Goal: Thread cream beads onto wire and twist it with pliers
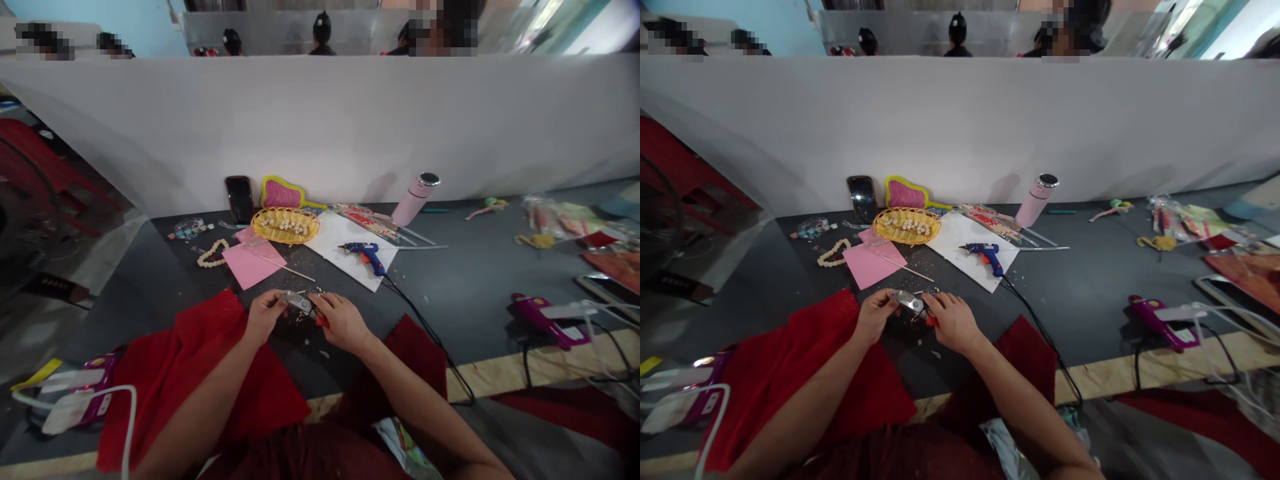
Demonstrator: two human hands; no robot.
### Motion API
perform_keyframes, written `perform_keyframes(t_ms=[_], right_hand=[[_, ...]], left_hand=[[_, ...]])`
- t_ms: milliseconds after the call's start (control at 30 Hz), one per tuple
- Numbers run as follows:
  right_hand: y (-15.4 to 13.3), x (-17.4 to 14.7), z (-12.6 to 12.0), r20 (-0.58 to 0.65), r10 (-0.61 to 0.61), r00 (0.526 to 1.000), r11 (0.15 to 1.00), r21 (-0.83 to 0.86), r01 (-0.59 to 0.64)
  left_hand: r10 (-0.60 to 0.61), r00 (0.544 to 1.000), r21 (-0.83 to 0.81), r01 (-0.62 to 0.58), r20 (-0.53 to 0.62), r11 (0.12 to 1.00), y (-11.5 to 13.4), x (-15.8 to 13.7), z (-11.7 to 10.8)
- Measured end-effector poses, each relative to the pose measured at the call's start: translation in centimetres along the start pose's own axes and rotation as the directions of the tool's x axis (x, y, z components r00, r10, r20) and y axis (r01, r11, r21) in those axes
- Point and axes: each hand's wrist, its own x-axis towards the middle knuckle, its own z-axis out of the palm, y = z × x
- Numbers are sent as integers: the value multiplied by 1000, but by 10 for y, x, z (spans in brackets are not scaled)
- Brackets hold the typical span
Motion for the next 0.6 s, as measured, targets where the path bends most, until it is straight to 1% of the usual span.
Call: perform_keyframes(t_ms=[67,167,333,600], right_hand=[[0,0,-1,9,-2,1000,1000,-18,2],[-1,0,-3,25,-15,1000,999,-36,16],[-1,0,-6,44,-23,999,999,-32,24],[1,-1,-4,30,-25,999,1000,3,25]], left_hand=[[-14,1000,-26,14,-20,1000,0,0,0],[-23,1000,-34,23,-10,999,2,0,-1],[-10,1000,6,9,27,1000,2,1,-4],[-38,999,33,37,15,999,1,2,-4]])
